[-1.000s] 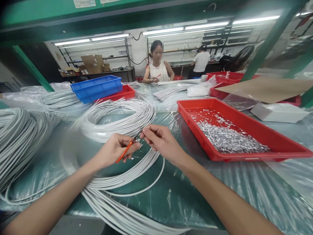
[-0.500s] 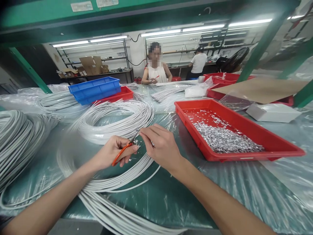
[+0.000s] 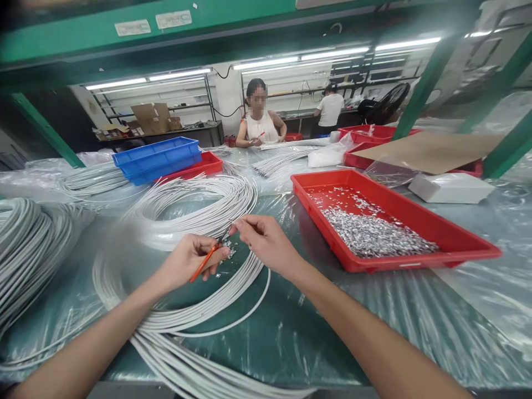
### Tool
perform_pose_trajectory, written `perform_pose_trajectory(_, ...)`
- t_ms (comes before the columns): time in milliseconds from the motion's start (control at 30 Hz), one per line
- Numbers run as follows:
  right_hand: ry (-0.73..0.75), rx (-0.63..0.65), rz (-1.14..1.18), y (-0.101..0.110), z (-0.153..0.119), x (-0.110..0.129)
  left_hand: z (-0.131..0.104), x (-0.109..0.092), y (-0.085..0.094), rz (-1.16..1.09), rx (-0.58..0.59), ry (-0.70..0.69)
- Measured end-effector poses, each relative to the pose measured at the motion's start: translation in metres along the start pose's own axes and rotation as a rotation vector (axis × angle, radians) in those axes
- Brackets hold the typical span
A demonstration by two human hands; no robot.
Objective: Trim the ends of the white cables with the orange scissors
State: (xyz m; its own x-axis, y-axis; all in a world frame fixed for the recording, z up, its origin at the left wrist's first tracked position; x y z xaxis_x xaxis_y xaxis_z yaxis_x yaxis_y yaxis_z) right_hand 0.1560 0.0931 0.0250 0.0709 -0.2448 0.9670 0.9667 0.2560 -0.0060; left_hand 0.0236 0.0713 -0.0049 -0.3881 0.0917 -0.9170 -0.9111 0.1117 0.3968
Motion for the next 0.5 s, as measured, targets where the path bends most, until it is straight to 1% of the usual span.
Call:
perform_pose_trajectory(100,-0.040,0.012,0.053,-0.0016,-0.0005,-0.0021,-0.0002,0.0009,0.0006,0.009,-0.012,0.008)
perform_pose_trajectory(200,-0.043,0.021,0.059,-0.0030,-0.0008,-0.0028,0.0001,0.0014,0.0011,0.011,-0.020,0.008)
perform_pose_trajectory(300,0.004,0.029,0.022,-0.0043,-0.0012,-0.0015,0.0002,0.0003,0.0015,0.008,-0.027,-0.007)
perform_pose_trajectory(433,0.106,0.052,-0.090,-0.0059,-0.0022,0.0020,-0.0015,-0.0011,0.0017,0.011,-0.027,-0.013)
perform_pose_trajectory(500,0.125,0.067,-0.124,-0.0061,-0.0024,0.0020,-0.0024,-0.0019,0.0018,0.018,-0.025,-0.016)
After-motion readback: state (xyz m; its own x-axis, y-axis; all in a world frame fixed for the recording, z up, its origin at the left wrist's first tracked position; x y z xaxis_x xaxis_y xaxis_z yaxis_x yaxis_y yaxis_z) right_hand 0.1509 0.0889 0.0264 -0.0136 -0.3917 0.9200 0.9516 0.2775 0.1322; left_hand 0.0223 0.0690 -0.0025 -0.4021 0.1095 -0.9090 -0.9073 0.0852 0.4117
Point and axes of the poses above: each hand's wrist, its own z-axis towards the middle knuckle, its own y-axis out of the back of the hand, x = y × z, the point moved 8 cm from there along z, towards the middle knuckle, and after that the axes turned 11 degrees about -x, right-handed, at the moved point
